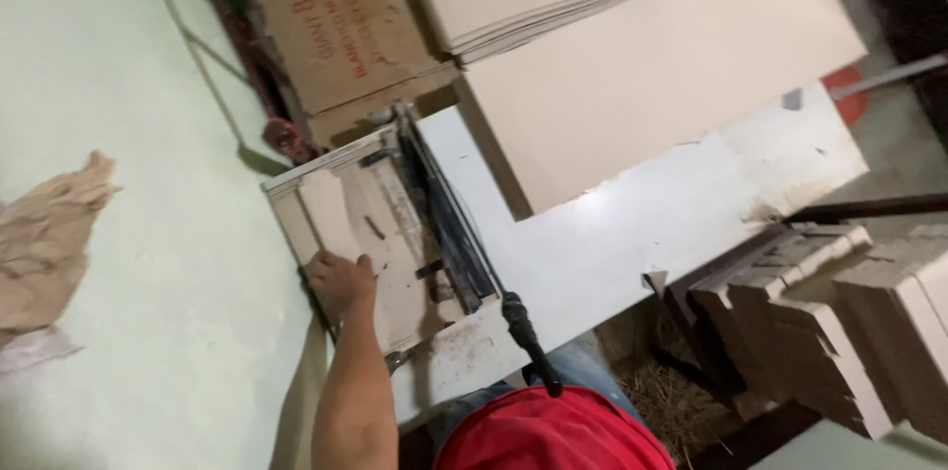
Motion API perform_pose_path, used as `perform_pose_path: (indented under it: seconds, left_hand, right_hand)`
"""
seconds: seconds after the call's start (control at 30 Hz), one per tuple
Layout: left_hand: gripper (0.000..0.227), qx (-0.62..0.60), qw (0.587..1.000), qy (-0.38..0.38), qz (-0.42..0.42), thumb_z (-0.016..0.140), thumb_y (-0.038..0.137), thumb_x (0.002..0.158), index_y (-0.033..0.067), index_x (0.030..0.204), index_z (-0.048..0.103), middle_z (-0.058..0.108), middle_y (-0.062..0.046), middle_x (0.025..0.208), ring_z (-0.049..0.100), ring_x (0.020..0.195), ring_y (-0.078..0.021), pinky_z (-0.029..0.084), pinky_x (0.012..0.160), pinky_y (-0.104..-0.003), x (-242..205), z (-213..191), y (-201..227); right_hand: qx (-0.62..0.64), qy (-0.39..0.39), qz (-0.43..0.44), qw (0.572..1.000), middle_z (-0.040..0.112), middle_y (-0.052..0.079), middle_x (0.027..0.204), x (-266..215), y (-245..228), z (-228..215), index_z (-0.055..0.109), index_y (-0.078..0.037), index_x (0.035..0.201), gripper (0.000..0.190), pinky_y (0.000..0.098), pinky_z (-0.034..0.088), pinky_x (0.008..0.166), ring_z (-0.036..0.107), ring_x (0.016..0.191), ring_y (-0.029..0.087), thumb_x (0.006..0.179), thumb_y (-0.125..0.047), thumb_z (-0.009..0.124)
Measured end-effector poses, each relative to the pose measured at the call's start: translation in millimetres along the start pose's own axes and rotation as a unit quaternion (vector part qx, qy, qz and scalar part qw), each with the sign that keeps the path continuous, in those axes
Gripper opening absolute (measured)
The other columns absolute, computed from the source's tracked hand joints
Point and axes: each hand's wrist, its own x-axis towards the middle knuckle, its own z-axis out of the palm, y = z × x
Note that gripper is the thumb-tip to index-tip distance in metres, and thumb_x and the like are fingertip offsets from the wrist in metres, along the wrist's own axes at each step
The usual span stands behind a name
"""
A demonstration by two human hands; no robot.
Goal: The person uses a manual paper cutter to trim large sheets of light-colored paper. They align the paper against the guide, pull down the cutting lever to slice the sheet, and then remove the cut pieces.
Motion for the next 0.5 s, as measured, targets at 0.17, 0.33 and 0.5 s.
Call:
perform_pose_path:
  seconds: [0.17, 0.33, 0.5]
  left_hand:
    - [0.095, -0.072, 0.992, -0.088, -0.047, 0.059, 0.054, 0.096, 0.0080, 0.163, 0.011, 0.029, -0.022, 0.156, 0.037, 0.135, -0.0402, 0.039, 0.106, -0.054, -20.8, -40.4, 8.0]
    - [0.096, -0.128, 0.991, -0.031, -0.009, 0.067, 0.044, 0.096, 0.0086, 0.165, 0.011, 0.023, -0.020, 0.164, 0.030, 0.147, -0.0395, 0.033, 0.115, -0.055, -63.8, -82.9, 71.4]
    - [0.077, -0.230, 0.954, 0.052, 0.183, 0.067, 0.027, 0.101, -0.0103, 0.157, 0.029, 0.035, -0.037, 0.152, 0.033, 0.141, -0.0538, 0.029, 0.112, -0.066, -133.6, -104.8, 197.5]
  right_hand:
    - [-0.033, -0.038, -0.083, 0.995, 0.066, 0.024, 0.142, 14.1, 2.5, -13.1, 0.064, -0.007, 0.139, 0.053, 0.0533, 0.043, 0.115, 0.056, 0.134, 0.046, 0.096, -0.037, 0.058]
    - [-0.057, -0.043, -0.155, 0.985, 0.066, 0.027, 0.140, 87.4, -71.9, -69.0, 0.066, -0.003, 0.139, 0.058, 0.0577, 0.044, 0.116, 0.057, 0.133, 0.049, 0.098, -0.043, 0.056]
    - [0.035, -0.056, -0.170, 0.983, 0.066, 0.037, 0.131, 126.0, -282.9, -156.9, 0.050, 0.007, 0.149, 0.066, 0.0654, 0.045, 0.105, 0.060, 0.123, 0.055, 0.101, -0.038, 0.053]
